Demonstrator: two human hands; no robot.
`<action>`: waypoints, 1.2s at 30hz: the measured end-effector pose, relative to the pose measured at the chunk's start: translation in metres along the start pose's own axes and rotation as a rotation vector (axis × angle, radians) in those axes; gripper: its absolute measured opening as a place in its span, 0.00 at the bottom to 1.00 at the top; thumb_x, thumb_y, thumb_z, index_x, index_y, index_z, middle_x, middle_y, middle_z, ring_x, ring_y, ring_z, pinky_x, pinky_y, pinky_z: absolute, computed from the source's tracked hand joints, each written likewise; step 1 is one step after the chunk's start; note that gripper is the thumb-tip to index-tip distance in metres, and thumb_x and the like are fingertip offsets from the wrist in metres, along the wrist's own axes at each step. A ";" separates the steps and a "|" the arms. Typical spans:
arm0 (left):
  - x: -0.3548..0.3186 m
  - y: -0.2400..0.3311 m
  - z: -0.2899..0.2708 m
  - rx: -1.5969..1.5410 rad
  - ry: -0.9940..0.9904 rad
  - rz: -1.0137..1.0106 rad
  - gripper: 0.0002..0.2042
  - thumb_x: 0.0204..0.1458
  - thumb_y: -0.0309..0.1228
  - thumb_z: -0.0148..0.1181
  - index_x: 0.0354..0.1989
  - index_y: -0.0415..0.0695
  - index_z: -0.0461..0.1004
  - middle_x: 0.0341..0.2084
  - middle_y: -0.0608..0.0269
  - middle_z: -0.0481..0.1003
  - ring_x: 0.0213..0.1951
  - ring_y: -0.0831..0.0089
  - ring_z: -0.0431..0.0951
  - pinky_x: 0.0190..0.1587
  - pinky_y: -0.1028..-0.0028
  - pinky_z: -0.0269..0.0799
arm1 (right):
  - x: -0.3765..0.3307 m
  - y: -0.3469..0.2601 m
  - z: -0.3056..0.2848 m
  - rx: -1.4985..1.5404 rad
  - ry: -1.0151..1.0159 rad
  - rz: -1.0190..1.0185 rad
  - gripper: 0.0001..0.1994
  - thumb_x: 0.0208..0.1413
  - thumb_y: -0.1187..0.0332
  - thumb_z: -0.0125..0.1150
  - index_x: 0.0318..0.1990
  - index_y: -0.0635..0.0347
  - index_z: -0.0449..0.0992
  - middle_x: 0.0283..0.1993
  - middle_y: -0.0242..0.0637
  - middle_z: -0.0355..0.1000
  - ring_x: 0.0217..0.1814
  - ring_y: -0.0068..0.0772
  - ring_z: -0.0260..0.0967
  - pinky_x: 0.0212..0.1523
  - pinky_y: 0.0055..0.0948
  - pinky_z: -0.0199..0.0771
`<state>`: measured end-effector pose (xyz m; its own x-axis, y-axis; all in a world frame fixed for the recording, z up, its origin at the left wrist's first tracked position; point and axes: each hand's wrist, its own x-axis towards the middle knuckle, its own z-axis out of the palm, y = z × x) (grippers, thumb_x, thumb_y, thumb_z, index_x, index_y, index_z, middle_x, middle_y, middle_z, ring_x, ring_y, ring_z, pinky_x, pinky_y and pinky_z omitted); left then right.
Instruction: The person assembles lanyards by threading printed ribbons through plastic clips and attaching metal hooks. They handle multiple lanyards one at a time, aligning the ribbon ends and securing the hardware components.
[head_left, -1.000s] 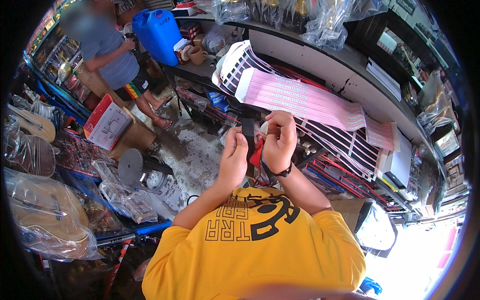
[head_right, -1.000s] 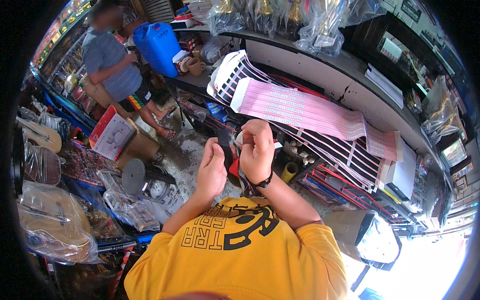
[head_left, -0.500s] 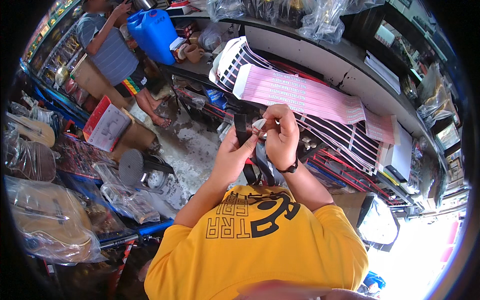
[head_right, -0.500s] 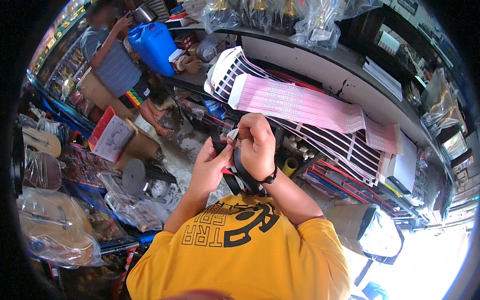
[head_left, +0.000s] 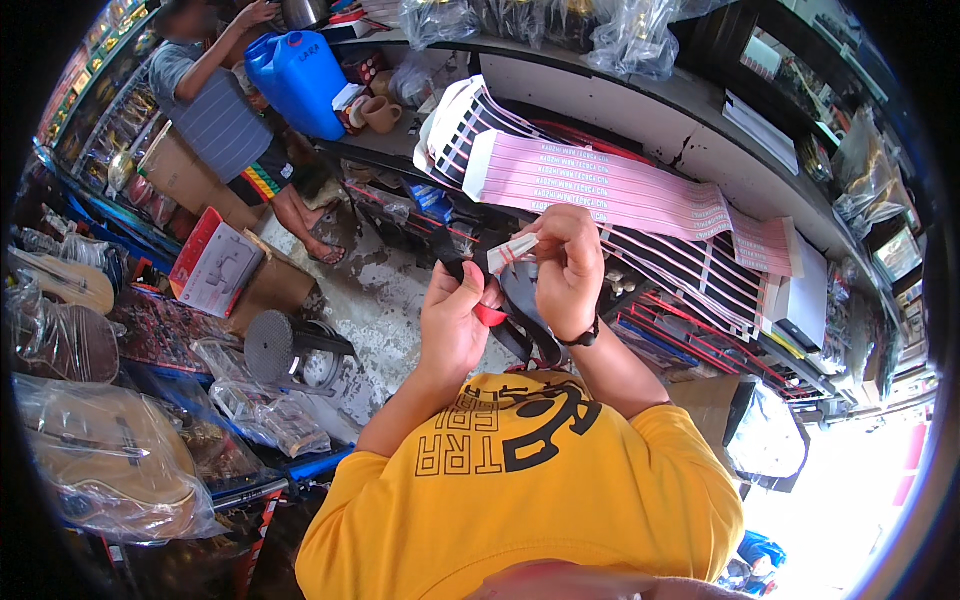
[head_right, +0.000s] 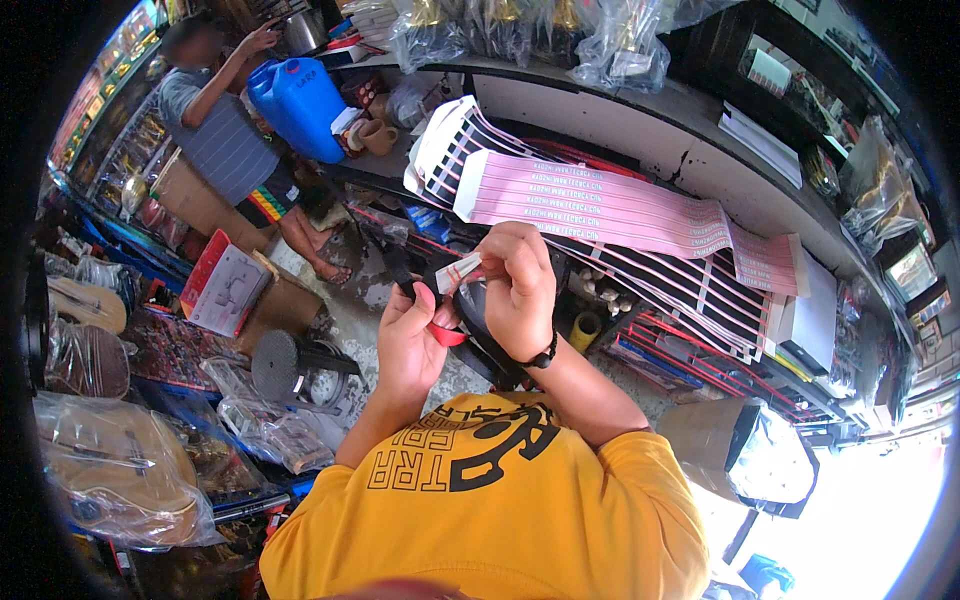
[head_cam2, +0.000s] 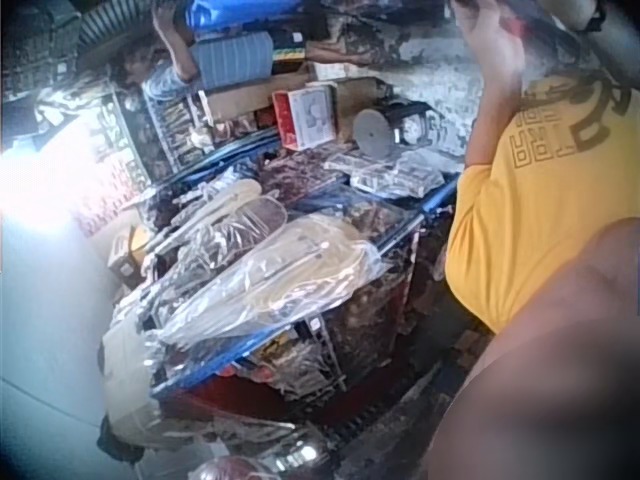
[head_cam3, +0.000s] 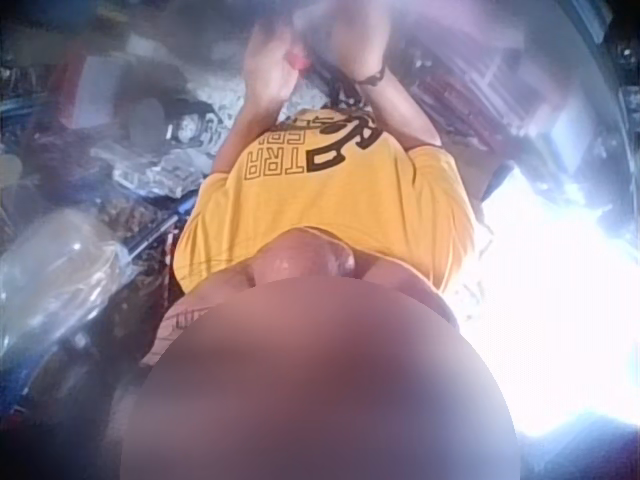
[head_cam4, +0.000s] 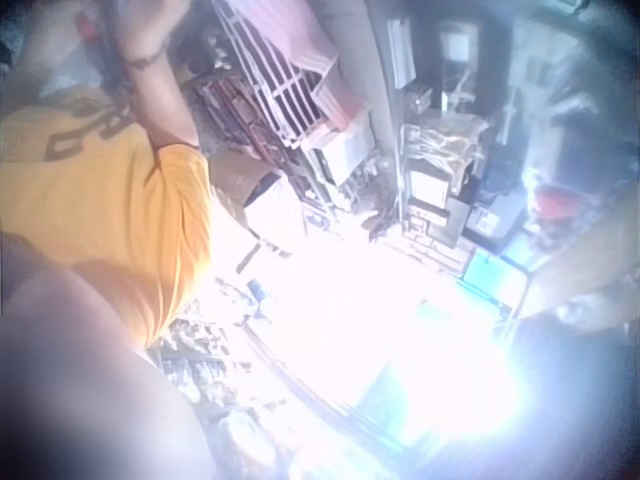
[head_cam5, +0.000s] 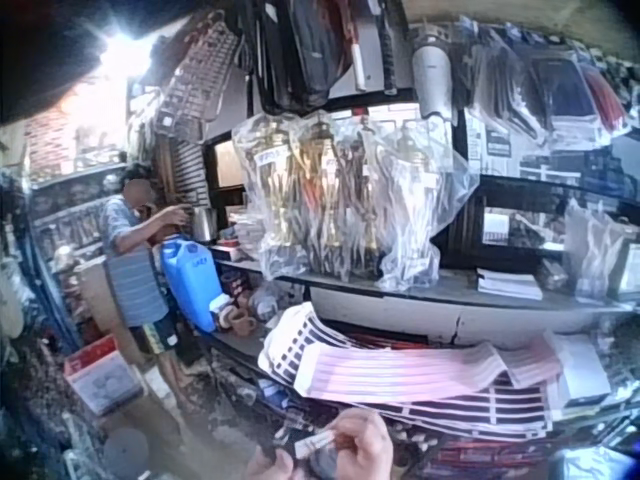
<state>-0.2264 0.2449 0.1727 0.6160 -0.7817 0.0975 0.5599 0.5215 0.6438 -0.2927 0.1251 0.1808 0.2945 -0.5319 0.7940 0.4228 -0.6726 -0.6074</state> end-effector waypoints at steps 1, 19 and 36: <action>0.001 0.000 0.000 -0.015 0.000 0.014 0.07 0.61 0.32 0.50 0.44 0.45 0.66 0.36 0.64 0.72 0.28 0.80 0.65 0.34 0.77 0.63 | 0.001 0.001 0.001 0.001 -0.005 -0.011 0.18 0.40 0.95 0.46 0.36 0.62 0.68 0.36 0.38 0.66 0.34 0.30 0.69 0.32 0.23 0.68; 0.022 0.007 0.006 0.457 -0.048 0.163 0.27 0.41 0.27 0.71 0.47 0.44 0.61 0.31 0.72 0.64 0.27 0.85 0.61 0.27 0.82 0.60 | 0.078 -0.038 -0.006 -0.116 -0.262 -0.102 0.17 0.42 0.92 0.44 0.37 0.62 0.69 0.34 0.36 0.67 0.31 0.22 0.66 0.32 0.18 0.67; 0.043 0.019 0.010 0.295 -0.027 0.013 0.04 0.53 0.26 0.60 0.35 0.44 0.72 0.24 0.73 0.70 0.21 0.86 0.62 0.24 0.83 0.55 | 0.088 -0.019 -0.026 -0.086 -0.052 -0.091 0.12 0.52 0.91 0.41 0.37 0.63 0.66 0.38 0.38 0.72 0.41 0.23 0.69 0.42 0.18 0.66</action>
<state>-0.1951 0.2174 0.1967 0.6053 -0.7862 0.1250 0.3642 0.4131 0.8347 -0.2972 0.0774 0.2616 0.3038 -0.4409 0.8446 0.3755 -0.7593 -0.5314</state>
